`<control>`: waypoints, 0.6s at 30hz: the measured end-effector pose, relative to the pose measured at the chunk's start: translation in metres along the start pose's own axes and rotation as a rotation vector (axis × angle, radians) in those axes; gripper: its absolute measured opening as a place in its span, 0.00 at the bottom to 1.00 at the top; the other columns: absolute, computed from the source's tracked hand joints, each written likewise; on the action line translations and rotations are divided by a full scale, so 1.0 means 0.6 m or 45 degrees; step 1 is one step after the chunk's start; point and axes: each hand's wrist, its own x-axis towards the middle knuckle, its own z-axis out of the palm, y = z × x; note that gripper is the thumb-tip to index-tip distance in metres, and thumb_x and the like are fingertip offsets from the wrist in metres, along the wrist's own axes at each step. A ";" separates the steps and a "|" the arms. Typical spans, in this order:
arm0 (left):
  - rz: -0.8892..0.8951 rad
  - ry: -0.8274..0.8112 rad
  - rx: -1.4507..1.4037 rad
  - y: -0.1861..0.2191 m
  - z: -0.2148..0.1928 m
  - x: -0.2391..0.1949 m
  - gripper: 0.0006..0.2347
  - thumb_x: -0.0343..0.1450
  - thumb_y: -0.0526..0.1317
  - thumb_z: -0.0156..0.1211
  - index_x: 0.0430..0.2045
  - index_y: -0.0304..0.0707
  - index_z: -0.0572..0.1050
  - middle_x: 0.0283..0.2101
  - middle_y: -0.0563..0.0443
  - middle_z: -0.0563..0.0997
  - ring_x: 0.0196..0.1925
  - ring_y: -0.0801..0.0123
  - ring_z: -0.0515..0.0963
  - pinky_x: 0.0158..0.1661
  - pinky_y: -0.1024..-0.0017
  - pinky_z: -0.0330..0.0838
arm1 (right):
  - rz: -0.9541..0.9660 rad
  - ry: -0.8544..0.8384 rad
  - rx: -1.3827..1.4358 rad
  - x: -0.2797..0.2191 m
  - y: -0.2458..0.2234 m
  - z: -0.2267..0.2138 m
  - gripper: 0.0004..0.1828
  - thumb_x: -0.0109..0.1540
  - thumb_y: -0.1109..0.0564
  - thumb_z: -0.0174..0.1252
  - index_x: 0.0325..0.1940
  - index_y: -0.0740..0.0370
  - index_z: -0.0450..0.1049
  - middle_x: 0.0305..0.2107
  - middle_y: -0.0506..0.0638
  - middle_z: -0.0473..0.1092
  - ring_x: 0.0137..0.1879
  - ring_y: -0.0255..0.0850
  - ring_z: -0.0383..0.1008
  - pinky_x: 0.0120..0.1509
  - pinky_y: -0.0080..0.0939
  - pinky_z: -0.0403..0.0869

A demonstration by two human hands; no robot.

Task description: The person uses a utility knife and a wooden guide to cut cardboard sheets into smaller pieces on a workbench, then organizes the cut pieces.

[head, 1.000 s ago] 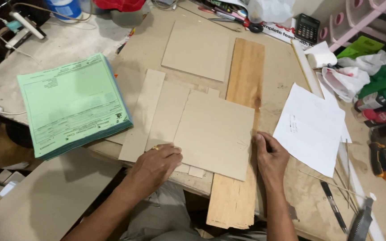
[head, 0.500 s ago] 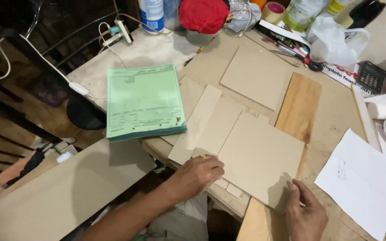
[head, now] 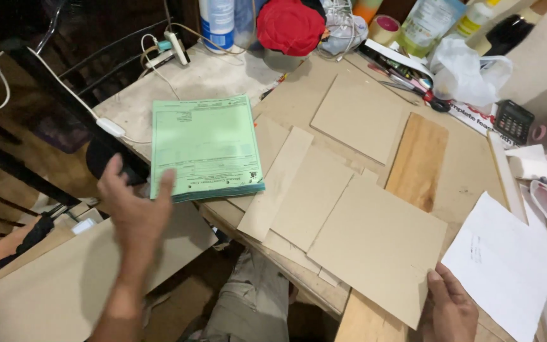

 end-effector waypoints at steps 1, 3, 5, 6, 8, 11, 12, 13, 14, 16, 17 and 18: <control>-0.484 -0.066 -0.098 -0.006 -0.016 0.019 0.36 0.68 0.56 0.61 0.68 0.39 0.54 0.65 0.42 0.64 0.59 0.57 0.73 0.51 0.58 0.73 | -0.031 -0.016 -0.002 0.006 0.000 -0.008 0.19 0.68 0.60 0.56 0.63 0.67 0.72 0.49 0.56 0.75 0.53 0.40 0.76 0.60 0.40 0.76; -0.646 -0.162 -0.382 -0.066 0.006 0.036 0.34 0.67 0.53 0.62 0.65 0.37 0.58 0.61 0.44 0.70 0.57 0.63 0.75 0.51 0.65 0.71 | -0.048 0.001 -0.006 0.000 -0.008 -0.013 0.18 0.69 0.60 0.55 0.63 0.67 0.72 0.50 0.56 0.75 0.54 0.41 0.76 0.61 0.40 0.76; -0.807 -0.266 -0.661 -0.103 0.022 0.049 0.31 0.66 0.50 0.63 0.62 0.36 0.62 0.57 0.46 0.77 0.55 0.69 0.76 0.52 0.72 0.70 | -0.057 0.023 -0.012 0.010 0.004 -0.028 0.17 0.70 0.60 0.54 0.62 0.67 0.72 0.50 0.56 0.75 0.55 0.42 0.76 0.62 0.40 0.76; -0.876 -0.287 -0.699 -0.110 0.029 0.053 0.26 0.67 0.48 0.64 0.58 0.39 0.67 0.54 0.49 0.79 0.51 0.70 0.78 0.45 0.73 0.69 | -0.079 0.055 -0.087 0.024 0.017 -0.041 0.17 0.70 0.58 0.54 0.62 0.63 0.73 0.50 0.54 0.75 0.55 0.40 0.75 0.61 0.39 0.75; -0.943 -0.316 -0.737 -0.118 0.037 0.054 0.20 0.68 0.46 0.65 0.54 0.43 0.72 0.51 0.52 0.82 0.46 0.70 0.79 0.38 0.74 0.68 | -0.101 0.095 -0.159 0.033 0.032 -0.056 0.16 0.70 0.56 0.55 0.62 0.60 0.74 0.49 0.52 0.75 0.54 0.38 0.74 0.60 0.37 0.74; -0.799 -0.455 -0.875 -0.056 0.028 0.038 0.19 0.67 0.43 0.66 0.51 0.34 0.76 0.48 0.50 0.84 0.35 0.75 0.79 0.26 0.82 0.69 | -0.111 0.159 -0.277 0.017 0.025 -0.055 0.16 0.69 0.54 0.54 0.61 0.57 0.76 0.50 0.48 0.75 0.56 0.34 0.72 0.64 0.34 0.71; -0.900 -0.550 -0.972 0.006 0.012 0.023 0.26 0.62 0.36 0.61 0.58 0.36 0.70 0.56 0.46 0.79 0.51 0.64 0.76 0.47 0.72 0.68 | -0.122 0.132 -0.369 0.007 0.015 -0.053 0.17 0.69 0.55 0.52 0.61 0.57 0.76 0.54 0.48 0.73 0.61 0.37 0.69 0.67 0.37 0.68; -1.000 -0.644 -1.069 0.068 -0.004 0.008 0.35 0.56 0.29 0.57 0.64 0.39 0.64 0.64 0.42 0.75 0.66 0.53 0.74 0.68 0.62 0.67 | -0.132 0.104 -0.461 -0.002 0.006 -0.051 0.18 0.69 0.56 0.49 0.61 0.56 0.76 0.59 0.48 0.72 0.66 0.39 0.67 0.71 0.39 0.65; -0.999 -0.639 -1.068 0.058 0.007 0.006 0.35 0.56 0.29 0.57 0.64 0.39 0.64 0.64 0.42 0.75 0.66 0.53 0.74 0.68 0.62 0.67 | -0.132 0.099 -0.460 -0.009 0.003 -0.045 0.18 0.69 0.56 0.49 0.61 0.56 0.76 0.59 0.48 0.72 0.66 0.39 0.67 0.71 0.39 0.65; -0.928 -0.472 -1.016 0.041 0.027 0.001 0.26 0.65 0.35 0.58 0.61 0.41 0.68 0.63 0.50 0.77 0.65 0.63 0.76 0.67 0.70 0.66 | -0.137 0.044 -0.274 -0.024 -0.005 -0.037 0.24 0.70 0.48 0.50 0.66 0.63 0.71 0.61 0.52 0.70 0.67 0.38 0.67 0.70 0.43 0.67; -0.925 -0.471 -1.016 0.021 0.036 0.000 0.26 0.65 0.35 0.58 0.61 0.41 0.68 0.63 0.50 0.77 0.65 0.63 0.76 0.67 0.70 0.66 | -0.138 0.042 -0.272 -0.044 -0.031 -0.025 0.24 0.70 0.48 0.50 0.66 0.63 0.71 0.61 0.52 0.70 0.67 0.38 0.67 0.70 0.43 0.67; -0.824 -0.409 -1.057 0.004 0.050 0.001 0.25 0.67 0.36 0.58 0.62 0.41 0.68 0.62 0.49 0.77 0.62 0.61 0.77 0.61 0.66 0.71 | -0.101 0.019 -0.480 -0.065 -0.057 -0.015 0.24 0.67 0.47 0.51 0.64 0.59 0.74 0.59 0.52 0.73 0.66 0.39 0.68 0.70 0.43 0.65</control>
